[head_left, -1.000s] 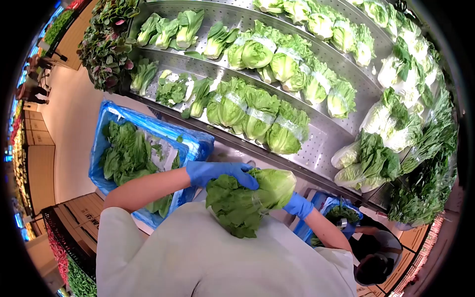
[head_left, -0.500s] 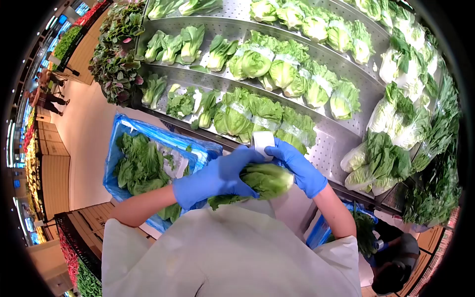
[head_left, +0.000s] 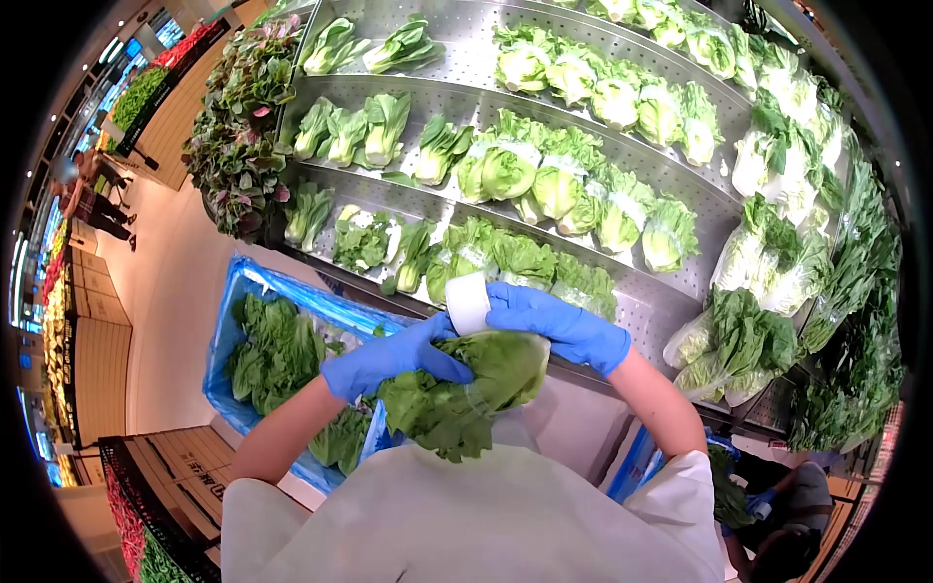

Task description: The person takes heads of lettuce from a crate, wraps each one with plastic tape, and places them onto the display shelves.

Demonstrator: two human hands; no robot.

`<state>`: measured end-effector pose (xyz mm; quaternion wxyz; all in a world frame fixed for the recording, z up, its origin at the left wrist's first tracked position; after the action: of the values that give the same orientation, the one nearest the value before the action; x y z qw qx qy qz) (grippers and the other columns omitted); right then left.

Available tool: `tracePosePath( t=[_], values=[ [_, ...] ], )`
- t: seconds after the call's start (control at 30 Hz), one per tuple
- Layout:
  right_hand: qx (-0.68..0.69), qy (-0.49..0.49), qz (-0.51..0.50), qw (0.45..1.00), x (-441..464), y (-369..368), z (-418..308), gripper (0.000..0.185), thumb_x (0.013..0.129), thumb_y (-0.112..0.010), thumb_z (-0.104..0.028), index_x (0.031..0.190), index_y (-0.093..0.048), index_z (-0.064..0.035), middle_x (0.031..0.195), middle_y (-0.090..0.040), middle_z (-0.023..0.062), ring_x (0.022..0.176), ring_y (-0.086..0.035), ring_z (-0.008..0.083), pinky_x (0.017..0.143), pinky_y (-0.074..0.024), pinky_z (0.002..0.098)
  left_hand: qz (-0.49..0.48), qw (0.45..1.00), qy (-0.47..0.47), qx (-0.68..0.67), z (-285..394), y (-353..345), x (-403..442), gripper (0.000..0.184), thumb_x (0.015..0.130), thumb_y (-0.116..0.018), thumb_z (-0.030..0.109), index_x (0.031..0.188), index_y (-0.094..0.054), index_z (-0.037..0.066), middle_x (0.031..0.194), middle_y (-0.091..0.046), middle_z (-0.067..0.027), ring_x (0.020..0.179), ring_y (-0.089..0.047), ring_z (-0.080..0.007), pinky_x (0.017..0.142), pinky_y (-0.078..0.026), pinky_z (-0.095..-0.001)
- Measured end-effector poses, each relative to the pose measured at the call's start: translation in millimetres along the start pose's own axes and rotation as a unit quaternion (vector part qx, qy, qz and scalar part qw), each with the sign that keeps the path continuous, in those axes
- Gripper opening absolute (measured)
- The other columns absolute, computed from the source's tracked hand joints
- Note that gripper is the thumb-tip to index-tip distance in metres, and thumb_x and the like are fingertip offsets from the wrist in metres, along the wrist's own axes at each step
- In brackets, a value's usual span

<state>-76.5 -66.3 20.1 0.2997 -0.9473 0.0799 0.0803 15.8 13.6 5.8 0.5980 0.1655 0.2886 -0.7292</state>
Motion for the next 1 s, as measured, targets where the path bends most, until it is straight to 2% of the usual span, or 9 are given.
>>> tracePosePath(
  t=[0.1,0.3,0.6,0.67,0.7,0.73,0.8,0.87,1.0],
  values=[
    [0.045,-0.07,0.009,0.996,19,14,15,0.053,0.083,-0.06,-0.023,0.126,-0.04,0.0007,0.118,-0.05,0.0078,0.108,-0.047,0.0116,0.092,-0.0381,0.0246,-0.07,0.996,-0.01,0.052,9,-8,-1,0.054,0.075,-0.063,-0.002,0.125,-0.043,0.003,0.11,-0.055,-0.0046,0.093,-0.054,-0.0082,0.081,-0.045,-0.0233],
    [-0.076,-0.087,-0.009,0.993,30,6,-17,0.044,0.081,-0.063,-0.025,0.113,-0.053,0.0017,0.11,-0.056,0.0056,0.1,-0.052,0.0106,0.085,-0.0412,0.0226,-0.082,0.981,0.071,-0.16,-1,-9,2,0.052,0.075,-0.064,0.001,0.123,-0.045,0.004,0.11,-0.057,-0.0079,0.096,-0.057,-0.0135,0.083,-0.047,-0.0263],
    [-0.09,-0.032,0.063,0.993,15,-36,-44,0.034,0.082,-0.058,-0.019,0.108,-0.057,0.0027,0.1,-0.061,0.0041,0.09,-0.055,0.0122,0.086,-0.0394,0.0249,-0.021,0.991,-0.129,-0.018,-9,33,33,0.042,0.079,-0.064,0.01,0.118,-0.049,0.004,0.109,-0.057,-0.0049,0.096,-0.056,-0.0126,0.081,-0.048,-0.0261],
    [-0.418,0.074,0.053,0.904,-7,-49,-58,0.037,0.079,-0.062,-0.016,0.111,-0.056,0.0028,0.101,-0.06,0.0034,0.087,-0.054,0.0103,0.081,-0.0419,0.0242,0.029,0.986,-0.081,0.145,-21,57,30,0.036,0.08,-0.064,0.015,0.112,-0.054,0.001,0.096,-0.061,-0.0034,0.084,-0.057,-0.0101,0.078,-0.047,-0.0246],
    [-0.345,-0.025,0.096,0.933,-18,-50,-50,0.039,0.076,-0.066,-0.015,0.11,-0.057,0.0017,0.099,-0.061,0.0032,0.085,-0.054,0.0093,0.079,-0.0424,0.0238,0.005,0.989,-0.044,-0.141,-29,61,27,0.031,0.08,-0.063,0.018,0.104,-0.057,-0.001,0.093,-0.062,-0.0035,0.083,-0.058,-0.0105,0.075,-0.048,-0.0253],
    [-0.266,-0.124,0.139,0.946,-33,-52,-35,0.041,0.073,-0.069,-0.014,0.11,-0.057,0.0005,0.097,-0.061,0.0031,0.084,-0.054,0.0082,0.078,-0.043,0.0233,0.005,0.989,-0.045,-0.143,-30,64,22,0.031,0.08,-0.063,0.018,0.104,-0.057,-0.001,0.093,-0.062,-0.0035,0.083,-0.058,-0.0105,0.075,-0.048,-0.0253],
    [-0.144,-0.118,0.184,0.965,-51,-24,13,0.044,0.069,-0.074,-0.014,0.109,-0.059,-0.0018,0.093,-0.063,0.0025,0.08,-0.054,0.0065,0.076,-0.0439,0.0231,0.033,0.973,-0.04,-0.225,-11,59,-5,0.027,0.079,-0.064,0.016,0.099,-0.06,-0.002,0.092,-0.062,-0.0034,0.083,-0.058,-0.01,0.075,-0.048,-0.0249],
    [-0.279,-0.094,0.135,0.946,-61,-14,22,0.043,0.07,-0.074,-0.029,0.103,-0.061,-0.0043,0.081,-0.063,0.0045,0.069,-0.057,0.0099,0.065,-0.0458,0.0247,0.024,0.979,-0.043,-0.197,0,50,-15,0.031,0.078,-0.065,0.014,0.104,-0.059,-0.002,0.094,-0.062,-0.0035,0.083,-0.058,-0.0098,0.078,-0.047,-0.0247],
    [-0.319,-0.21,0.074,0.921,-71,-6,33,0.032,0.071,-0.073,-0.023,0.095,-0.065,-0.0037,0.077,-0.064,0.0025,0.07,-0.057,0.0078,0.066,-0.0464,0.0249,-0.011,0.995,-0.038,-0.097,1,18,-10,0.037,0.076,-0.066,0.011,0.109,-0.057,-0.003,0.097,-0.062,-0.0042,0.084,-0.058,-0.0101,0.079,-0.046,-0.0251]
  ],
)
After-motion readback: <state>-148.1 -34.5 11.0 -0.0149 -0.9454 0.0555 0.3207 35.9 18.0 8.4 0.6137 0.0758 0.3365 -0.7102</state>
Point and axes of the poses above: each hand's wrist, its own x-axis towards the middle knuckle, its own y-axis out of the back of the hand, z = x × y, the point moved 7 cm from there along x, towards the middle knuckle
